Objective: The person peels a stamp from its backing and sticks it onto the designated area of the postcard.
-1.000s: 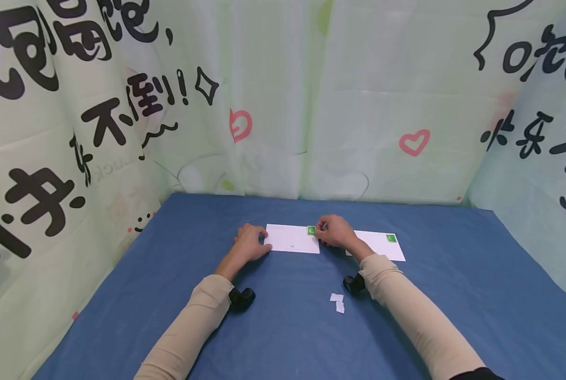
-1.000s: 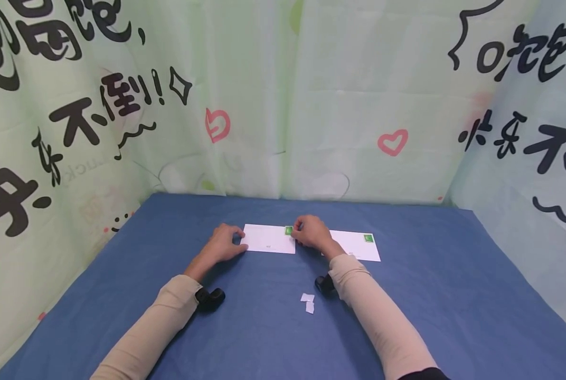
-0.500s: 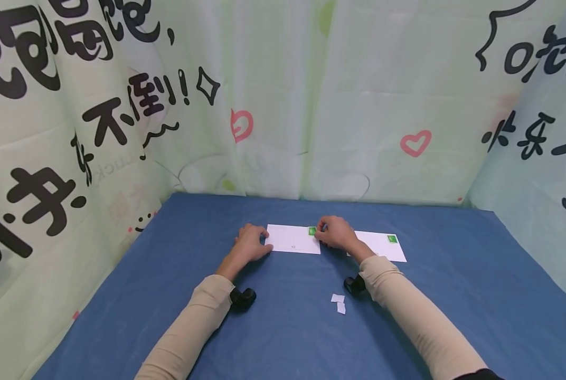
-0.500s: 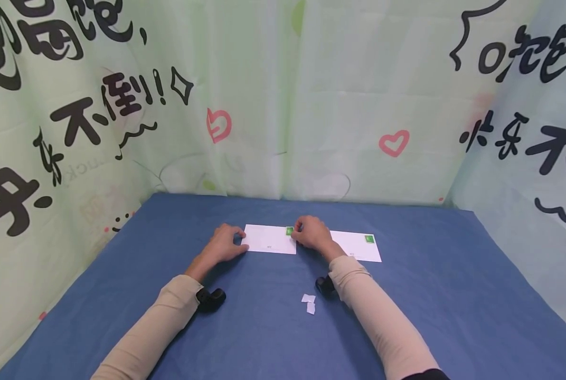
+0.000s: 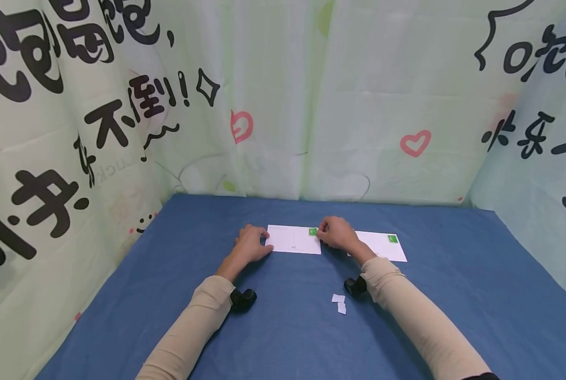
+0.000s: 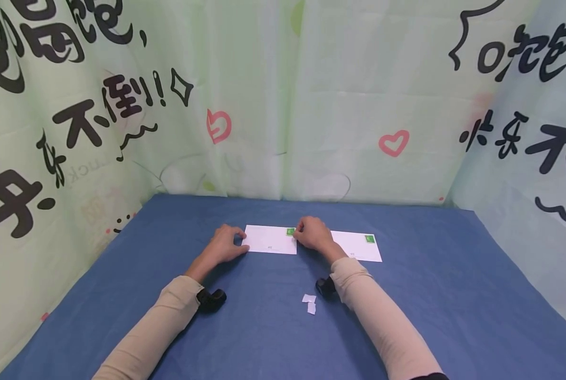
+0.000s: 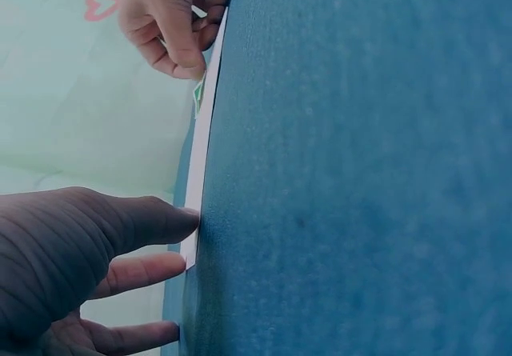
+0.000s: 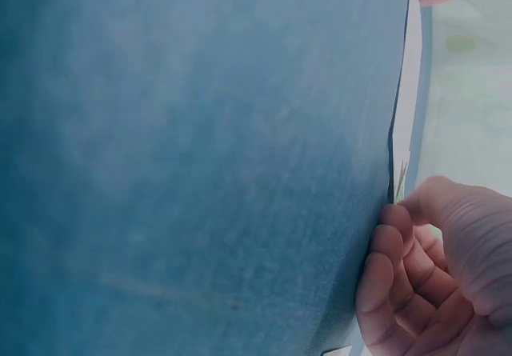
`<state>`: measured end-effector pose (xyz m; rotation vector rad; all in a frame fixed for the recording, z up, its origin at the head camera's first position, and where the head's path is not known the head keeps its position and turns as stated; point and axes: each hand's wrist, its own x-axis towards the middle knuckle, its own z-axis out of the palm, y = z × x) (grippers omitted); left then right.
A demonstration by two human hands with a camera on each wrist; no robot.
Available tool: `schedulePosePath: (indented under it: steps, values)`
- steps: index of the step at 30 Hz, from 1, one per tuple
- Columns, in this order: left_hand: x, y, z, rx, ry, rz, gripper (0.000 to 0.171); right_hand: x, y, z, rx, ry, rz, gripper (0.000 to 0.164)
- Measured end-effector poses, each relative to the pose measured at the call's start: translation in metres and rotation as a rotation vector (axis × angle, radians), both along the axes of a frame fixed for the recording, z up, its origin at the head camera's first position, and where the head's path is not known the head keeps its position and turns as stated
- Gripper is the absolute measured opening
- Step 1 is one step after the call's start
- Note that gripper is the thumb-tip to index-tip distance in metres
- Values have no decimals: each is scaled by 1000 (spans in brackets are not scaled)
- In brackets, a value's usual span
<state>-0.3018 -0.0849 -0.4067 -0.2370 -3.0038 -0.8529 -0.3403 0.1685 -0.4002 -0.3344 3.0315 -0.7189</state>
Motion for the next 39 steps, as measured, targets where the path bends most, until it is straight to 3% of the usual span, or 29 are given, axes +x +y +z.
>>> schedulePosePath:
  steps: [13, 22, 29, 39]
  values:
    - [0, 1, -1, 13, -40, 15, 32, 12, 4, 6, -1, 77, 15, 18]
    - [-1, 1, -1, 3, -49, 18, 32, 18, 4, 6, 109, 163, 124, 30]
    - [-1, 1, -2, 3, -28, 15, 32, 17, 4, 2, 178, 135, 246, 51]
    - [-3, 2, -4, -11, -23, 15, 31, 27, -1, 7, 239, 41, 315, 68]
